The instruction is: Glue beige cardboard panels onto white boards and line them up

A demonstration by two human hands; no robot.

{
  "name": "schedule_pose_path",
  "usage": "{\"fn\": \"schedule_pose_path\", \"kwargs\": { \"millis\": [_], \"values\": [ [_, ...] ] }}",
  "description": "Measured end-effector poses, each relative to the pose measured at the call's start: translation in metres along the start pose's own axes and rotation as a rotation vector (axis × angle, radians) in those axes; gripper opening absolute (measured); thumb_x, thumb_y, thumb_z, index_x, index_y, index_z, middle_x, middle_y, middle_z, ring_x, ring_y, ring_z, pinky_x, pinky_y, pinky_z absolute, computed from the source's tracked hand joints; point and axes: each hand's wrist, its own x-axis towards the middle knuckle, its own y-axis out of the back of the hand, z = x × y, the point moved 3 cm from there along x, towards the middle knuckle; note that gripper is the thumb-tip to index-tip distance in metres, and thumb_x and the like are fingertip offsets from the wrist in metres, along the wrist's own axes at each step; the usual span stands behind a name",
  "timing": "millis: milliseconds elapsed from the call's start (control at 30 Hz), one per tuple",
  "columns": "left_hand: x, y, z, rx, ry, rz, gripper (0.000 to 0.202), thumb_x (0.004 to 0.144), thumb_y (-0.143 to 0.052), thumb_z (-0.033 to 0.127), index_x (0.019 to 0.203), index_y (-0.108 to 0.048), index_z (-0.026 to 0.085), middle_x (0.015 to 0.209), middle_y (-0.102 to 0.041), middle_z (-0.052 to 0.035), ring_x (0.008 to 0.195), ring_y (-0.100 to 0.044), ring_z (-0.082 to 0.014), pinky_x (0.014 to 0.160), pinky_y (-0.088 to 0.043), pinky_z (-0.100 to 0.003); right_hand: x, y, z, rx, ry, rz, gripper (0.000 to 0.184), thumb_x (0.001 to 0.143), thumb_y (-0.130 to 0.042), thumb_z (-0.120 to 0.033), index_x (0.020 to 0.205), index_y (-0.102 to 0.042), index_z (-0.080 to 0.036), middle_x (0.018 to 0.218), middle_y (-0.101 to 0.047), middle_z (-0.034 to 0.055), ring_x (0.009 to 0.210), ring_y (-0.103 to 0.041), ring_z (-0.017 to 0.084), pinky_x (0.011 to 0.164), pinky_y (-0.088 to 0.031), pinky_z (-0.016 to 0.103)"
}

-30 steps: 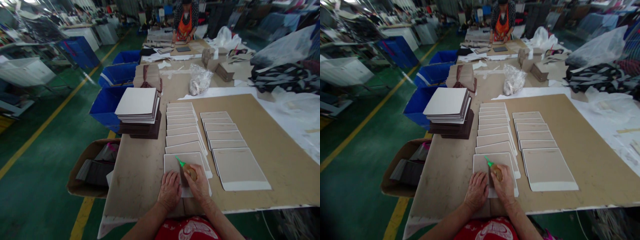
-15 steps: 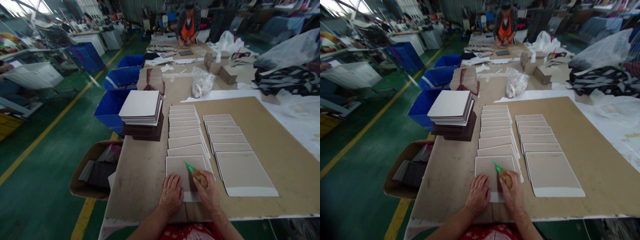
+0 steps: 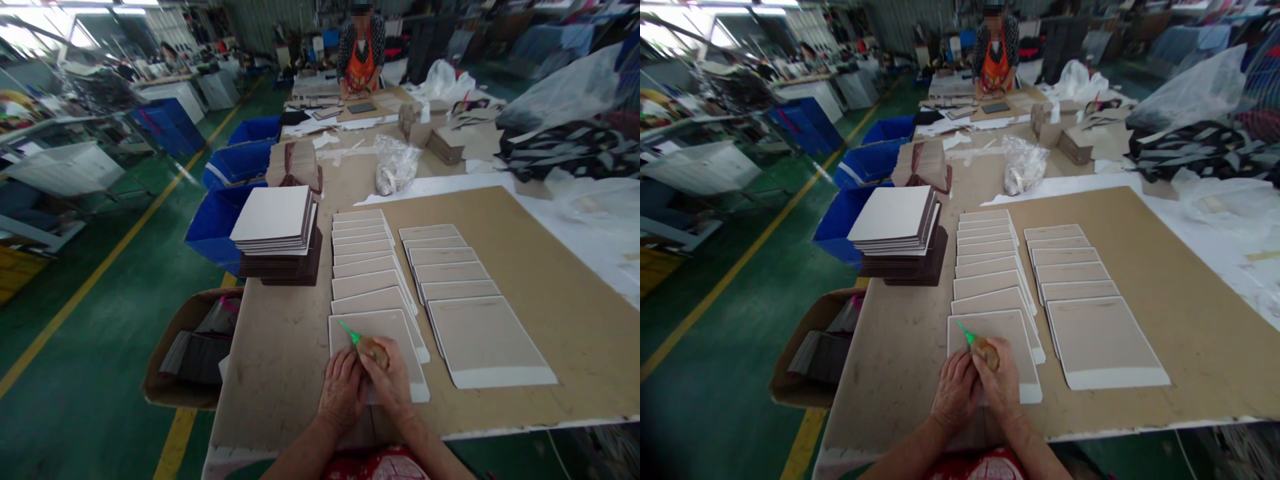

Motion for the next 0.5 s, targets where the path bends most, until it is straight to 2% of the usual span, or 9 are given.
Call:
{"fn": "schedule_pose_path", "kwargs": {
  "millis": [133, 267, 367, 500],
  "values": [
    [0.001, 0.001, 0.0, -0.005, 0.005, 0.018, 0.048, 0.086, -0.051, 0.019, 0.135, -0.056, 0.019, 0.133, -0.061, -0.008, 0.13, -0.05, -0.0258, 0.113, -0.041, -0.047, 0.014, 0.049, 0.019, 0.029, -0.125, 0.165, 0.048, 0.084, -0.069, -0.049, 0.119, -0.056, -0.019, 0.097, -0.07, 0.0075, 0.08, -0.067, 0.023, 0.068, -0.056, 0.036],
    [0.001, 0.002, 0.0, -0.004, -0.001, 0.034, 0.05, 0.085, -0.052, 0.019, 0.135, -0.056, 0.019, 0.136, -0.059, -0.0071, 0.132, -0.048, -0.025, 0.113, -0.04, -0.045, 0.043, 0.086, 0.025, -0.051, -0.143, 0.296, 0.054, 0.077, -0.075, -0.052, 0.116, -0.059, -0.019, 0.098, -0.067, 0.0066, 0.083, -0.064, 0.023, 0.072, -0.053, 0.036],
    [0.001, 0.003, 0.0, 0.011, -0.005, 0.044, 0.05, 0.085, -0.051, 0.019, 0.135, -0.055, 0.019, 0.14, -0.057, -0.0077, 0.133, -0.047, -0.0252, 0.112, -0.041, -0.045, 0.059, 0.093, 0.025, -0.129, -0.103, 0.342, 0.055, 0.072, -0.078, -0.052, 0.112, -0.062, -0.018, 0.101, -0.065, 0.0068, 0.089, -0.061, 0.024, 0.082, -0.05, 0.038],
    [0.001, 0.003, 0.0, 0.026, -0.015, 0.048, 0.051, 0.085, -0.052, 0.019, 0.135, -0.055, 0.019, 0.141, -0.057, -0.0074, 0.132, -0.047, -0.0256, 0.111, -0.042, -0.046, 0.068, 0.089, 0.029, -0.21, -0.02, 0.346, 0.052, 0.075, -0.075, -0.053, 0.11, -0.062, -0.017, 0.105, -0.062, 0.0081, 0.096, -0.058, 0.026, 0.089, -0.046, 0.043]
  ]
}}
